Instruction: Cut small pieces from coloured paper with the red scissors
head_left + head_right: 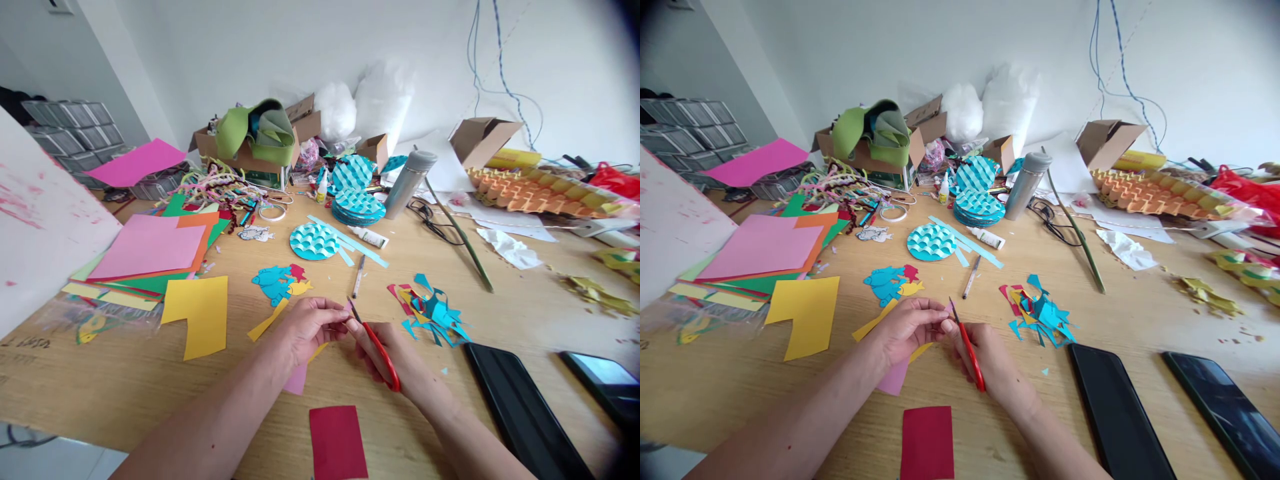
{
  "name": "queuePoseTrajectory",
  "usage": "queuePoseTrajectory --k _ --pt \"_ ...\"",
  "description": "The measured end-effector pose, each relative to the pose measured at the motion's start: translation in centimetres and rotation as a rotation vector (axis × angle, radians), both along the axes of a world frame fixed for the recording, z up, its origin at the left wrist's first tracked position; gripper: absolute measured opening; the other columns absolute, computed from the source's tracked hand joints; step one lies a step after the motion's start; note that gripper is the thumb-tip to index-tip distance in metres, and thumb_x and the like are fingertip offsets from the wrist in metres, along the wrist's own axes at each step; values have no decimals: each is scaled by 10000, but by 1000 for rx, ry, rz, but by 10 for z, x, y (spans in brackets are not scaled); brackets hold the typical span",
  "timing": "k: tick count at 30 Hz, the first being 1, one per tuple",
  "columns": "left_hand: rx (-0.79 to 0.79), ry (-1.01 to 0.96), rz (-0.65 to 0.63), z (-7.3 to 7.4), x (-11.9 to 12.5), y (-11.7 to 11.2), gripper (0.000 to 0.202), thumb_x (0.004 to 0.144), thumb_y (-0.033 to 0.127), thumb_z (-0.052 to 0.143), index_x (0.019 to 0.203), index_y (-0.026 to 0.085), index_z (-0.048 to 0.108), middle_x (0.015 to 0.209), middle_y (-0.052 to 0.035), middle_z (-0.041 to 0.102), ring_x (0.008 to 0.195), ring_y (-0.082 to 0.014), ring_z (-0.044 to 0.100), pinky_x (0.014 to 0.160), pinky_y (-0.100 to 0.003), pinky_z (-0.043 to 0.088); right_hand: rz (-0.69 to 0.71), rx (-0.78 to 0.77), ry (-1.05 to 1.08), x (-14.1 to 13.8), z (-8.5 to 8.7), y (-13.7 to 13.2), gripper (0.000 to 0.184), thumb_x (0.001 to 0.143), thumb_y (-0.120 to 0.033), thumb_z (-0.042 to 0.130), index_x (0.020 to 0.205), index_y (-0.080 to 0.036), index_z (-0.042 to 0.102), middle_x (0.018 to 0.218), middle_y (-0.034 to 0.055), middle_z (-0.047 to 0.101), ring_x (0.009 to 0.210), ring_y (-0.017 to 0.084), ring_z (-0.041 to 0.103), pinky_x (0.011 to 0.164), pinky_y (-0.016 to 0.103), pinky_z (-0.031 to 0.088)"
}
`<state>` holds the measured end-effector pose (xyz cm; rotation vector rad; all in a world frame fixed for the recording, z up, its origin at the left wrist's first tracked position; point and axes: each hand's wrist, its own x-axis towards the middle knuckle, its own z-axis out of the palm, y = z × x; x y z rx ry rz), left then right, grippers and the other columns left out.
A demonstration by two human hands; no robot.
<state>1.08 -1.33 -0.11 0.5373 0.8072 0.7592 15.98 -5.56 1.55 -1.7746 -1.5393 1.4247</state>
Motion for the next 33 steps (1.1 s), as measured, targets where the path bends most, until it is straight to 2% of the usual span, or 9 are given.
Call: queuePoseTrajectory --k 18,23,33 --pt "12 4 51 -3 -2 4 137 606 123 752 698 87 657 591 -56 655 510 -94 591 516 -193 455 -41 -42 28 2 -3 0 543 789 -664 477 565 -169 478 368 -53 409 314 68 398 318 166 269" --pt "38 59 94 3 -5 8 137 593 120 754 689 77 665 625 -74 670 535 -93 593 505 -182 438 0 -7 -24 1 2 2 563 790 -687 445 564 -171 471 404 -33 459 346 83 444 345 177 310" --pt "118 104 51 6 -10 11 241 547 212 804 722 69 722 638 -86 665 542 -65 534 494 -176 346 149 57 -90 2 7 1 590 833 -673 373 571 -160 497 455 -4 506 397 92 454 398 194 320"
